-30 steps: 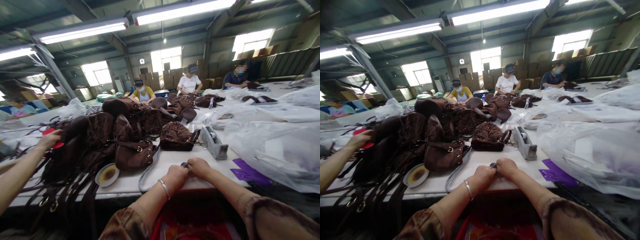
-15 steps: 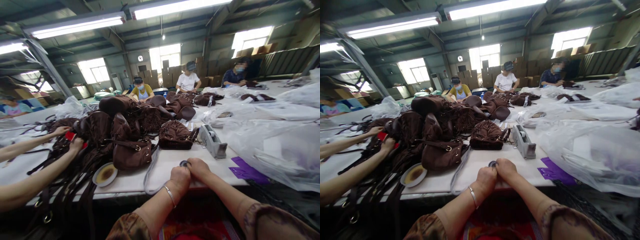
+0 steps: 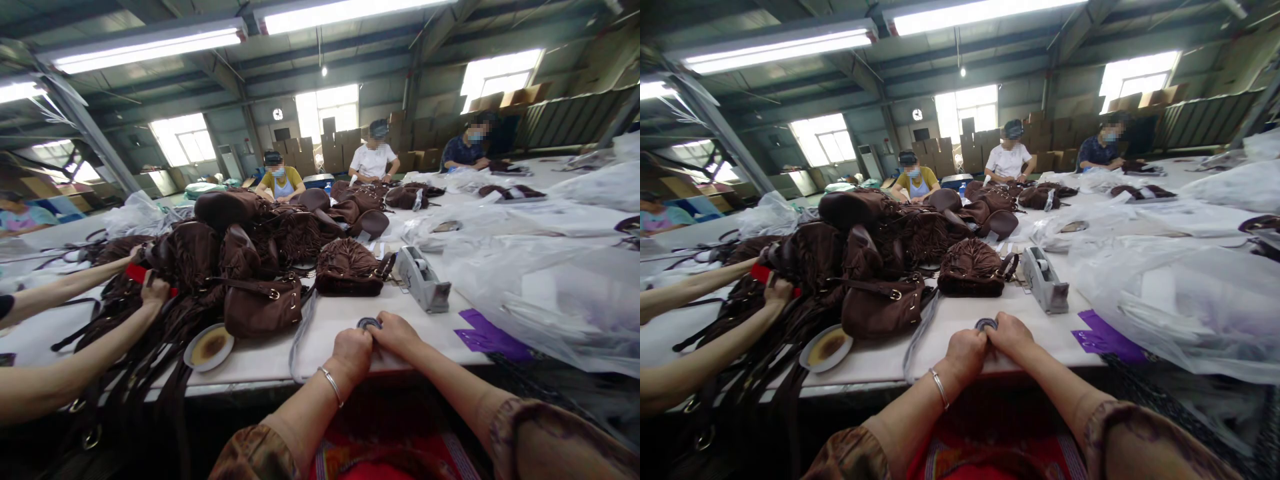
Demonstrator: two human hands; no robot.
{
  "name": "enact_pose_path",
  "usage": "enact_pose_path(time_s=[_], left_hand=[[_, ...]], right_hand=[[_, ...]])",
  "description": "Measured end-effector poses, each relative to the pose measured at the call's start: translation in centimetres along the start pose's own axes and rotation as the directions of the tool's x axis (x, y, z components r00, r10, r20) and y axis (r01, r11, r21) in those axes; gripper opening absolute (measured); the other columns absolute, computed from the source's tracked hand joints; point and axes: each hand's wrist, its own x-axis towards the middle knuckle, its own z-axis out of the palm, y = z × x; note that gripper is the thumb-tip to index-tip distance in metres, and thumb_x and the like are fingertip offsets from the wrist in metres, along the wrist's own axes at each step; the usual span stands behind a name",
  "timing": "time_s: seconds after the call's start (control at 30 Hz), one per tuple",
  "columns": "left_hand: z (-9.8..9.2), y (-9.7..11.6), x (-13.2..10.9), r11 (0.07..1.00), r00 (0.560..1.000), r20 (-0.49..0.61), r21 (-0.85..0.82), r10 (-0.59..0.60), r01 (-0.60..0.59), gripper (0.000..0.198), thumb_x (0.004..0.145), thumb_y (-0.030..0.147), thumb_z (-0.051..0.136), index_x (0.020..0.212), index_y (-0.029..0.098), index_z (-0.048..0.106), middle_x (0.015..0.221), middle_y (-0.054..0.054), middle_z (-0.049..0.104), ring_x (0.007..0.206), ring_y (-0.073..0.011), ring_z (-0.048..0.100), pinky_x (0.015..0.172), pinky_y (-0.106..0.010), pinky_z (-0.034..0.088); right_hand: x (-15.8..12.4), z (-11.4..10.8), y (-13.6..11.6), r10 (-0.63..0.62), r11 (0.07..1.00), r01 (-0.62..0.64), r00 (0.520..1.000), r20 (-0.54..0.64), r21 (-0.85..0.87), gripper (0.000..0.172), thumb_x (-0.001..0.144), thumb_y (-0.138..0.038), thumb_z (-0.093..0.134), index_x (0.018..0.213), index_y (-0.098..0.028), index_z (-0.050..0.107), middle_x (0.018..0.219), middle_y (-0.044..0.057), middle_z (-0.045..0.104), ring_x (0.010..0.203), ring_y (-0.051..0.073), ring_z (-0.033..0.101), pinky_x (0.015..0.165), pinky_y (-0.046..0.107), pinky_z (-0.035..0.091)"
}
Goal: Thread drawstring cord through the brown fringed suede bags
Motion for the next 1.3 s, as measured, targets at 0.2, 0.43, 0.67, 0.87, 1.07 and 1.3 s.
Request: enact_pose_path(time_s=[0.2,0.43,0.67,0.87,1.07,1.3], left_hand=[[-0.4,0.8,-0.6,1.0,1.0,0.007,-0.007,0.021,-0.021,0.021,0.097,0.023,0.046,0.11,0.016,0.062,0.099,-0.011,0.071,0.091,-0.0238,0.07,0.08,-0.034,0.056],[-2.1,-2.1,-2.2,0.992,0.99,0.098,0.07,0.099,-0.106,0.029,0.096,0.04,0.049,0.116,0.025,0.062,0.096,-0.009,0.071,0.083,-0.0248,0.07,0.074,-0.034,0.055],[-0.1,0.2,-1.0,0.999,1.0,0.002,-0.026,-0.029,0.029,0.022,0.093,0.019,0.048,0.1,0.016,0.068,0.095,-0.012,0.071,0.088,-0.0241,0.069,0.078,-0.033,0.055],[-0.5,0.1,-1.9,1.0,1.0,0.021,0.004,0.008,-0.009,0.025,0.096,0.019,0.043,0.108,0.016,0.065,0.099,-0.012,0.069,0.088,-0.0252,0.069,0.076,-0.036,0.055],[-2.5,-2.5,-2.9,0.987,0.987,0.095,0.076,0.132,-0.139,0.024,0.095,0.028,0.05,0.113,0.022,0.063,0.094,-0.01,0.069,0.081,-0.0251,0.069,0.071,-0.036,0.056],[-0.2,0.7,-1.6,0.999,0.999,-0.01,0.002,-0.047,0.047,0.028,0.094,0.011,0.041,0.109,0.011,0.064,0.099,-0.015,0.069,0.089,-0.0261,0.068,0.079,-0.039,0.056]], right_hand=[[0.4,-0.6,-0.2,-0.103,0.994,0.104,0.993,0.052,-0.034,0.03,0.093,-0.026,0.042,0.093,-0.017,0.071,0.1,0.014,0.074,0.094,0.025,0.068,0.074,0.03,0.042],[0.8,-3.0,0.3,-0.388,0.916,0.401,0.902,0.19,-0.032,0.022,0.089,-0.035,0.055,0.091,-0.026,0.074,0.1,0.005,0.075,0.099,0.022,0.065,0.083,0.027,0.042],[-0.2,-2.1,-1.3,-0.174,0.973,0.187,0.98,0.098,-0.139,0.035,0.092,-0.04,0.049,0.106,-0.017,0.071,0.107,0.016,0.072,0.098,0.028,0.067,0.078,0.033,0.046],[-0.5,-2.1,-1.3,-0.193,0.967,0.21,0.974,0.122,-0.146,0.031,0.094,-0.032,0.046,0.094,-0.019,0.074,0.1,0.015,0.075,0.095,0.027,0.069,0.077,0.032,0.046],[0.6,-3.1,-0.2,-0.438,0.886,0.458,0.878,0.192,-0.074,0.022,0.09,-0.036,0.055,0.092,-0.025,0.074,0.101,0.006,0.075,0.1,0.023,0.067,0.084,0.028,0.044],[-0.6,-1.4,-1.7,-0.077,0.988,0.081,0.996,0.04,-0.129,0.04,0.094,-0.044,0.043,0.1,-0.016,0.071,0.098,0.016,0.074,0.092,0.029,0.069,0.071,0.033,0.046]])
